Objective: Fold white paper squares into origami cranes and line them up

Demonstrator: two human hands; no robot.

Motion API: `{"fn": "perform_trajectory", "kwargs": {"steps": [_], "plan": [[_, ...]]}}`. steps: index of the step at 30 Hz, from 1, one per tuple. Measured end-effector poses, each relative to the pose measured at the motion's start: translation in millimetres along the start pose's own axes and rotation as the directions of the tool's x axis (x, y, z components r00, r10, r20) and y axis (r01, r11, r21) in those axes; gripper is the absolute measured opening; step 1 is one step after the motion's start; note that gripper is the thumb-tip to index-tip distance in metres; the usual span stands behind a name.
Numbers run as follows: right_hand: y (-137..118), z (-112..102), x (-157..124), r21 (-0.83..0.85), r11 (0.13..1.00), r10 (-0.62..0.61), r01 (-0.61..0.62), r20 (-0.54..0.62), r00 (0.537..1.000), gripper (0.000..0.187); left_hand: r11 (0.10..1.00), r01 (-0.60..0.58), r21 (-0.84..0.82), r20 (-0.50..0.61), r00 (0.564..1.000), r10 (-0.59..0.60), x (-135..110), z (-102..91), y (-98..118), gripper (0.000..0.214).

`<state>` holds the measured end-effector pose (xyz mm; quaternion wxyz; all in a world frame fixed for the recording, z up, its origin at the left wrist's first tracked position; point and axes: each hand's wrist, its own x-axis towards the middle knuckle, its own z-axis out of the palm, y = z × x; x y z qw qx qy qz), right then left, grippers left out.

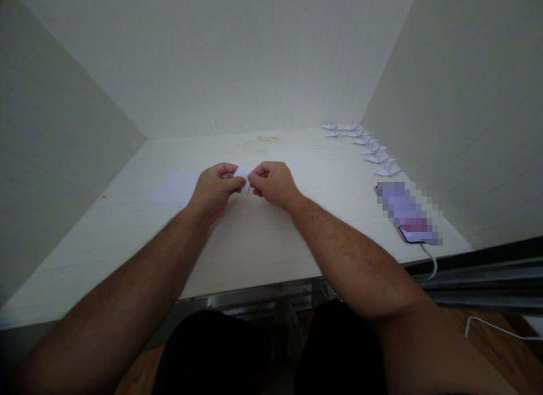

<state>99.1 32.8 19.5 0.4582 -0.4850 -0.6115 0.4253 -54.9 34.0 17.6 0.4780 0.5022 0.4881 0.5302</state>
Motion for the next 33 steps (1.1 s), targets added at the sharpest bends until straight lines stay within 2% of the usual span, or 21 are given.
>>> {"fn": "perform_trajectory", "kwargs": {"steps": [5, 8, 13, 20, 26, 33], "plan": [[-0.5, -1.1, -0.9, -0.037, 0.999, -0.031, 0.031, -0.004, 1.000, 0.012, 1.000, -0.019, 0.024, 0.033, 0.999, 0.018, -1.0, -0.8, 0.3, 0.019], [-0.5, 0.3, -1.0, -0.025, 1.000, -0.009, 0.009, 0.004, 1.000, 0.013, 0.997, -0.043, 0.059, 0.055, 0.998, 0.040, -1.3, -1.9, 0.3, 0.015], [1.0, 3.6, -0.1, 0.060, 0.993, 0.095, -0.099, 0.066, 0.993, 0.018, 0.996, -0.044, 0.082, -0.003, 0.999, 0.044, -0.4, -1.7, -0.1, 0.017], [-3.0, 2.8, -1.3, 0.034, 0.996, 0.084, -0.088, 0.082, 0.993, 0.019, 0.997, -0.067, 0.043, -0.035, 0.997, 0.069, -1.5, 1.7, 0.5, 0.017], [2.8, 6.2, 0.2, 0.129, 0.981, 0.130, -0.148, 0.139, 0.982, 0.014, 0.995, -0.097, 0.025, -0.077, 0.992, 0.099, 1.0, 2.1, -1.4, 0.015], [7.2, 6.1, 1.5, 0.115, 0.984, 0.118, -0.136, 0.150, 0.982, 0.015, 0.995, -0.099, 0.001, -0.086, 0.991, 0.099, 1.3, 2.7, -1.2, 0.016]]}}
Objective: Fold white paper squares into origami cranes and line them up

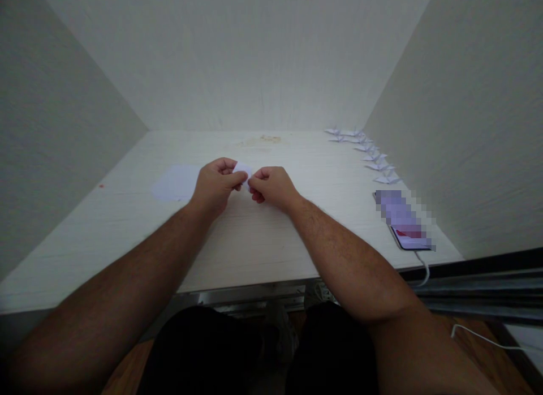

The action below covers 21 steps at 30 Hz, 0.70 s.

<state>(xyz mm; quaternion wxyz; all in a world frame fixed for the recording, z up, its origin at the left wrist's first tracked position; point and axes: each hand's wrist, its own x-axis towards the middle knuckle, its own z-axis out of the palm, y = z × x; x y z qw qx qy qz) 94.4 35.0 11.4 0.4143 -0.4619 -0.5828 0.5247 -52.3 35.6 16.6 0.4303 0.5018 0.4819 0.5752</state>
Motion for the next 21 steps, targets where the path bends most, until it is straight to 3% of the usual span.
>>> {"fn": "perform_trajectory", "kwargs": {"steps": [21], "plan": [[0.4, 0.2, -3.0, 0.100, 0.995, -0.033, 0.027, 0.059, 0.998, 0.015, 0.952, 0.149, -0.267, 0.043, 0.989, -0.143, -0.6, -1.0, 9.2, 0.021]]}}
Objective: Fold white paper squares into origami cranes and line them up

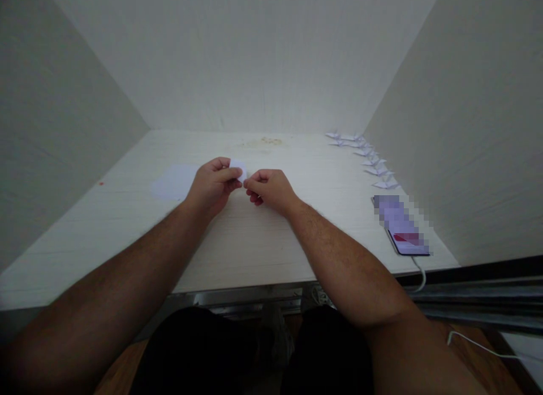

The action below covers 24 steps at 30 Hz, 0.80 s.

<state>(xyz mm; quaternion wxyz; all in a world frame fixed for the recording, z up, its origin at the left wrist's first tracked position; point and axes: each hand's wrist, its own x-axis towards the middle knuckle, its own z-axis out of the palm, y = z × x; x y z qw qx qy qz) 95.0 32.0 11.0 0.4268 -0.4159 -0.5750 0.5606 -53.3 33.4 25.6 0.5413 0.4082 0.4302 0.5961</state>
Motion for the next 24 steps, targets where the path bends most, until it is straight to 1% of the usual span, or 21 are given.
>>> {"fn": "perform_trajectory", "kwargs": {"steps": [4, 8, 11, 16, 20, 24], "plan": [[-0.3, -0.3, -0.8, -0.053, 0.998, -0.041, 0.040, -0.023, 0.999, 0.016, 1.000, 0.002, -0.002, -0.012, 1.000, -0.002, 0.2, -0.2, -0.5, 0.021], [-2.3, 0.6, -2.1, -0.085, 0.995, -0.054, 0.050, -0.056, 0.997, 0.018, 1.000, 0.003, -0.010, 0.008, 1.000, -0.003, -0.3, -0.9, -1.6, 0.022], [-2.3, 1.1, -2.4, -0.055, 0.997, -0.049, 0.045, -0.069, 0.996, 0.021, 0.999, 0.006, -0.040, 0.018, 1.000, -0.005, 0.4, -2.1, -3.2, 0.023], [0.0, 0.7, -1.9, -0.002, 0.999, -0.036, 0.036, -0.061, 0.997, 0.020, 0.999, 0.004, -0.051, 0.033, 0.999, -0.003, 0.8, -2.5, -3.7, 0.024], [-0.2, -0.5, -2.0, -0.035, 0.999, -0.032, 0.030, -0.065, 0.997, 0.020, 0.999, 0.010, -0.036, 0.050, 0.999, -0.008, -0.7, -1.6, -1.7, 0.024], [-2.9, -0.7, -3.0, -0.096, 0.994, -0.065, 0.058, -0.072, 0.995, 0.018, 0.999, 0.008, -0.040, 0.049, 0.999, -0.006, -0.5, -1.6, -1.7, 0.025]]}}
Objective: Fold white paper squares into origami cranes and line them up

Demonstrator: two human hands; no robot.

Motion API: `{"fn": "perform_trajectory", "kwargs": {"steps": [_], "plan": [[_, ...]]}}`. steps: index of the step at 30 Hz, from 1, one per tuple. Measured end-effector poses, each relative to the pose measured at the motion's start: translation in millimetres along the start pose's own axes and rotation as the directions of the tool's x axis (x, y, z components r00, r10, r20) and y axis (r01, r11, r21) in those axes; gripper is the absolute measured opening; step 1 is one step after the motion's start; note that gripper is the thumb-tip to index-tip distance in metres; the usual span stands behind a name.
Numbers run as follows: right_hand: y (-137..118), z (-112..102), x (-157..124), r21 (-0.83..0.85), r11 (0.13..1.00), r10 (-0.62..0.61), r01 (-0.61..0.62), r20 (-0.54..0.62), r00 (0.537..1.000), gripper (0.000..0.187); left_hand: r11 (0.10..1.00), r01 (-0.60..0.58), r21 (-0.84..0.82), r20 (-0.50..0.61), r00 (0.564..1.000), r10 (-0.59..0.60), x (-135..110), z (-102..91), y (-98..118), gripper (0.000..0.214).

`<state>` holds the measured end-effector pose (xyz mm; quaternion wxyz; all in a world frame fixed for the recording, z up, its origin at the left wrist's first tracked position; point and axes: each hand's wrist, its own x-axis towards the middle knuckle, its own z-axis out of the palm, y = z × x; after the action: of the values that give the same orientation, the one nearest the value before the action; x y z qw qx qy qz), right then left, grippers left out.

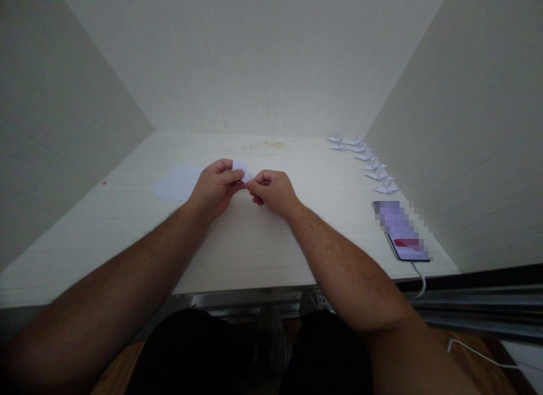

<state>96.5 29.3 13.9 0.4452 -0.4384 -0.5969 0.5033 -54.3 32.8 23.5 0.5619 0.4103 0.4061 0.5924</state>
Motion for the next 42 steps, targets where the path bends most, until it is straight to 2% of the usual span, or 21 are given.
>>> {"fn": "perform_trajectory", "kwargs": {"steps": [7, 22, 29, 35, 42], "plan": [[-1.1, 1.0, -0.5, -0.065, 0.994, -0.091, 0.090, -0.015, 0.996, 0.016, 1.000, -0.015, -0.001, -0.001, 1.000, 0.015, 1.4, -0.1, -2.3, 0.024], [-0.6, 0.8, -0.4, -0.114, 0.989, -0.098, 0.090, -0.068, 0.993, 0.016, 0.999, -0.035, 0.034, 0.025, 0.999, 0.034, -1.0, 2.4, -3.1, 0.029], [0.8, 2.7, -0.2, -0.157, 0.980, -0.141, 0.125, -0.097, 0.985, 0.024, 0.997, -0.075, 0.026, 0.112, 0.991, 0.072, -3.2, 3.0, -4.9, 0.035], [3.2, 7.0, -2.3, -0.316, 0.931, -0.227, 0.185, -0.100, 0.969, 0.033, 0.993, -0.089, 0.080, 0.063, 0.994, 0.084, -2.8, 4.0, -5.8, 0.033], [4.7, 9.0, -1.4, -0.361, 0.912, -0.247, 0.195, -0.103, 0.964, 0.032, 0.995, -0.097, 0.024, 0.022, 0.995, 0.097, -1.9, 4.4, -5.2, 0.034]]}}
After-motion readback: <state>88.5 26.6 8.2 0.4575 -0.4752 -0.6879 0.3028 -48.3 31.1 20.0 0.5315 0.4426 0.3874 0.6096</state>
